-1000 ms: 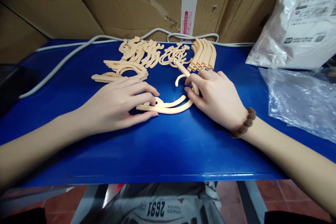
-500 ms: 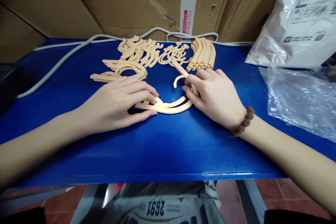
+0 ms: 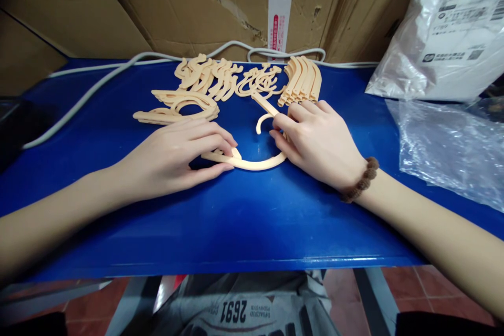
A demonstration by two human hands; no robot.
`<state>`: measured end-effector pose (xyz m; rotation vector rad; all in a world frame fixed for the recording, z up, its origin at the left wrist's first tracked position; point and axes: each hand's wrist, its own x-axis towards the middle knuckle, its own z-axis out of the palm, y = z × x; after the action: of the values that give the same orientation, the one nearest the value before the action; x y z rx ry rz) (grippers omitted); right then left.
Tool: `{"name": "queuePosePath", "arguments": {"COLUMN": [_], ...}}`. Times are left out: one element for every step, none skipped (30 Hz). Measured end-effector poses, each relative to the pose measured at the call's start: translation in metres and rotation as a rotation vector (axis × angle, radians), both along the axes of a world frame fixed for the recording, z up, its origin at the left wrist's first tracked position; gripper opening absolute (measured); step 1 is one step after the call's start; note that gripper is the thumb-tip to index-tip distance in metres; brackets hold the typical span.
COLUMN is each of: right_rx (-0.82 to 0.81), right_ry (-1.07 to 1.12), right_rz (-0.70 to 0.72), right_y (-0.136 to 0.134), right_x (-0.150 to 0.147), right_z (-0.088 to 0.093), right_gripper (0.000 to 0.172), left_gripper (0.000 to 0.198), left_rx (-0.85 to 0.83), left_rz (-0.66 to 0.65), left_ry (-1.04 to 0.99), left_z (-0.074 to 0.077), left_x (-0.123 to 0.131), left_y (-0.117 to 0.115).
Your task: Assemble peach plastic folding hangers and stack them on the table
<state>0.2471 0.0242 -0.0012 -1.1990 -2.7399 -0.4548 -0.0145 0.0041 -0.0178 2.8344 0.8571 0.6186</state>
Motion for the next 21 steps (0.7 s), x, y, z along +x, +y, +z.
{"name": "queuePosePath", "arguments": {"right_rx": [-0.002, -0.001, -0.003, -0.006, -0.011, -0.018, -0.025, -0.037, -0.05, -0.064, -0.077, -0.088, -0.095, -0.1, -0.102, -0.105, -0.107, -0.109, -0.11, -0.11, -0.111], "right_ry": [-0.003, -0.007, -0.012, -0.015, -0.018, -0.017, -0.011, -0.004, 0.005, 0.014, 0.021, 0.028, 0.033, 0.038, 0.043, 0.045, 0.046, 0.047, 0.049, 0.052, 0.056], "right_rz": [0.005, 0.013, 0.024, 0.036, 0.045, 0.055, 0.066, 0.08, 0.1, 0.125, 0.152, 0.178, 0.199, 0.219, 0.234, 0.247, 0.259, 0.271, 0.285, 0.298, 0.311], "right_y": [0.0, 0.0, 0.001, 0.001, 0.001, 0.001, 0.0, 0.0, -0.001, -0.002, -0.003, -0.005, -0.006, -0.008, -0.009, -0.011, -0.012, -0.013, -0.014, -0.015, -0.016], "right_x": [0.0, 0.0, 0.001, 0.001, 0.001, 0.001, 0.0, 0.0, -0.001, -0.001, -0.002, -0.003, -0.004, -0.004, -0.005, -0.006, -0.007, -0.008, -0.009, -0.009, -0.01], "right_z": [0.0, 0.0, -0.001, -0.001, -0.001, -0.001, 0.0, 0.0, 0.0, 0.0, 0.0, 0.001, 0.001, 0.001, 0.002, 0.002, 0.003, 0.003, 0.003, 0.003, 0.003], "right_gripper": [0.036, 0.036, 0.036, 0.036, 0.036, 0.036, 0.036, 0.036, 0.036, 0.037, 0.039, 0.04, 0.041, 0.042, 0.044, 0.045, 0.045, 0.046, 0.046, 0.046, 0.045], "left_gripper": [0.016, 0.016, 0.016, 0.016, 0.015, 0.015, 0.015, 0.015, 0.016, 0.016, 0.016, 0.016, 0.016, 0.016, 0.017, 0.016, 0.016, 0.015, 0.014, 0.012, 0.012], "left_rx": [0.001, 0.001, 0.0, -0.002, -0.008, -0.017, -0.028, -0.042, -0.058, -0.074, -0.082, -0.079, -0.068, -0.05, -0.027, -0.002, 0.017, 0.026, 0.027, 0.019, 0.002], "left_rz": [-0.001, -0.001, 0.0, 0.003, 0.008, 0.013, 0.022, 0.03, 0.036, 0.042, 0.047, 0.054, 0.064, 0.08, 0.101, 0.125, 0.15, 0.173, 0.193, 0.213, 0.232], "left_ry": [0.001, 0.004, 0.008, 0.011, 0.012, 0.01, 0.003, -0.006, -0.019, -0.033, -0.046, -0.055, -0.06, -0.057, -0.051, -0.043, -0.036, -0.033, -0.034, -0.039, -0.046], "left_z": [0.0, 0.0, 0.0, -0.001, -0.001, -0.002, -0.002, -0.003, -0.004, -0.004, -0.004, -0.004, -0.004, -0.004, -0.003, -0.002, -0.002, -0.002, -0.002, -0.002, -0.003], "left_x": [0.0, 0.0, 0.0, 0.0, 0.0, -0.001, -0.001, -0.001, -0.001, -0.001, -0.001, -0.001, -0.001, -0.001, -0.002, -0.002, -0.002, -0.002, -0.002, -0.002, -0.002], "left_y": [0.0, 0.0, 0.0, 0.0, 0.0, 0.0, 0.0, 0.001, 0.001, 0.001, 0.001, 0.001, 0.001, 0.001, 0.001, 0.0, 0.0, 0.0, 0.0, -0.001, -0.001]}}
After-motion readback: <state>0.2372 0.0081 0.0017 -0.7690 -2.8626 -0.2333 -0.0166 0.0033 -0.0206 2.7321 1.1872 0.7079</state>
